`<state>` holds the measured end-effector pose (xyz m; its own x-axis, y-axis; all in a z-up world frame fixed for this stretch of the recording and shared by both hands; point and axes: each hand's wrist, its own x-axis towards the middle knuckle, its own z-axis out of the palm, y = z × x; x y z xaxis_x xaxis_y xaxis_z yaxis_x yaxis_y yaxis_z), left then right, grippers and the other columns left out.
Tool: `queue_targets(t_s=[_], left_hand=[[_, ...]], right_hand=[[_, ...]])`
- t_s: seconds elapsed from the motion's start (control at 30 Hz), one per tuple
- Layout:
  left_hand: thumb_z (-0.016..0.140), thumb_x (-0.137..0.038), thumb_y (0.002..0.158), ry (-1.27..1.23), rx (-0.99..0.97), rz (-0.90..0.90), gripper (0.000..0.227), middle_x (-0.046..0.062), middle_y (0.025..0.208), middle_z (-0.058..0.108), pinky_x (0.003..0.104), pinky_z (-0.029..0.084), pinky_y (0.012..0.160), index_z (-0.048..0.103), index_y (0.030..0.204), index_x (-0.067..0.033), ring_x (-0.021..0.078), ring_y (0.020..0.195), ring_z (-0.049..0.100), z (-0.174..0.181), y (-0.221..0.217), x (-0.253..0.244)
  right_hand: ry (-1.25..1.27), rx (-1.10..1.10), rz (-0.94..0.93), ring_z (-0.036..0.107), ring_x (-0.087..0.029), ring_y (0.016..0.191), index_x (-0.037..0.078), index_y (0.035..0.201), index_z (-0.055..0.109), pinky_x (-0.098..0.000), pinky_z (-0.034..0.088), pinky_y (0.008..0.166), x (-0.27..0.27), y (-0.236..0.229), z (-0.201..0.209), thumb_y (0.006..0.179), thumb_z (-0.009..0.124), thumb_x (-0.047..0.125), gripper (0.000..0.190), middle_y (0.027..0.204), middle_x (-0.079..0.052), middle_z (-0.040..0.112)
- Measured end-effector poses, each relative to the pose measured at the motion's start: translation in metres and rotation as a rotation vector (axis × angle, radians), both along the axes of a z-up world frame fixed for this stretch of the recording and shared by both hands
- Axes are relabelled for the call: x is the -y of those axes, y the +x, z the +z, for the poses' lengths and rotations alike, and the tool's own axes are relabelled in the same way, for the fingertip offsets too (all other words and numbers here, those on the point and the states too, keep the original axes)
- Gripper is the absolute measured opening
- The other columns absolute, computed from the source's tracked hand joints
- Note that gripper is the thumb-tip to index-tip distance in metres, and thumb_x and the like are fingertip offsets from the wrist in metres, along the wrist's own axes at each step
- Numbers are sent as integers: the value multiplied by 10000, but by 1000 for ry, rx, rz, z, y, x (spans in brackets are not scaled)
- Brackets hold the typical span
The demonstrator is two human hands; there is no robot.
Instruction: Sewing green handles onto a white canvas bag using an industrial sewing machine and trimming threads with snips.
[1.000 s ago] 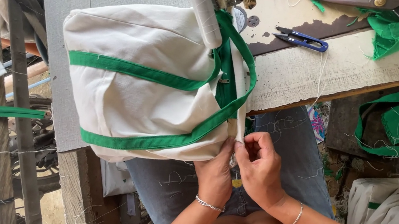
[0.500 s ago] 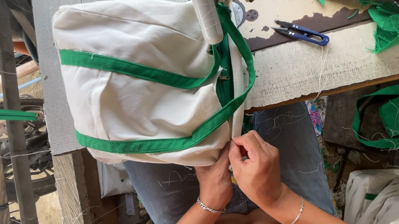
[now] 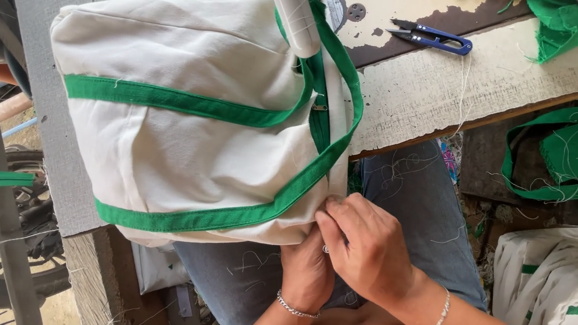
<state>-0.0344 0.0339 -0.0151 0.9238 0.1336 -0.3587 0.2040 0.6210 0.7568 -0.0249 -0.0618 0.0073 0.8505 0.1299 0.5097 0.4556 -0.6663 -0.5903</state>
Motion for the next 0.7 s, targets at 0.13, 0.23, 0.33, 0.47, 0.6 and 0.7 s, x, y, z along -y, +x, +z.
queue_targets(t_s=[0.13, 0.23, 0.33, 0.47, 0.6, 0.7], left_hand=[[687, 11, 893, -142, 26, -33, 513, 177, 1403, 620, 416, 457, 1161, 555, 1389, 26, 267, 1287, 589, -1, -4, -7], [654, 63, 871, -205, -38, 5, 537, 168, 1393, 626, 415, 460, 1122, 552, 1395, 8, 276, 1279, 587, -1, -4, -10], [626, 126, 804, -196, -176, 53, 551, 178, 1312, 670, 420, 503, 1061, 588, 1346, 34, 301, 1206, 628, 0, -2, -15], [577, 187, 693, -237, -156, 87, 633, 149, 1148, 677, 380, 541, 915, 593, 1312, 57, 218, 978, 616, -3, -7, -16], [578, 160, 752, -166, -167, 140, 651, 173, 1349, 631, 377, 503, 947, 544, 1397, 80, 235, 1128, 588, 13, -6, -10], [591, 163, 738, 73, -122, 152, 532, 106, 1262, 631, 262, 340, 1013, 605, 1263, 77, 183, 1086, 529, 11, -7, -14]], right_hand=[[-89, -92, 48, 552, -288, 686, -45, 1115, 669, -398, 474, 627, 10, -7, 9, 1024, 574, 234, 309, 820, -126, 546], [-84, -179, 145, 562, -305, 718, -42, 1161, 680, -427, 479, 652, 24, -2, 9, 1005, 546, 250, 358, 830, -131, 544], [-233, -164, 261, 514, -320, 785, 24, 1225, 653, -459, 453, 671, 44, 12, 13, 897, 583, 119, 349, 877, -120, 510], [-526, 253, 339, 514, -300, 1112, 74, 1228, 585, -464, 377, 871, 58, 30, -2, 1066, 347, 153, 299, 1175, -101, 474], [-427, 443, 398, 585, -272, 1150, 47, 1141, 625, -498, 441, 898, 53, 49, -7, 1080, 461, 107, 184, 1193, -88, 617], [-459, 494, 447, 574, -240, 1095, 66, 1101, 645, -490, 442, 886, 51, 58, -5, 1074, 378, 105, 271, 1163, -79, 612]])
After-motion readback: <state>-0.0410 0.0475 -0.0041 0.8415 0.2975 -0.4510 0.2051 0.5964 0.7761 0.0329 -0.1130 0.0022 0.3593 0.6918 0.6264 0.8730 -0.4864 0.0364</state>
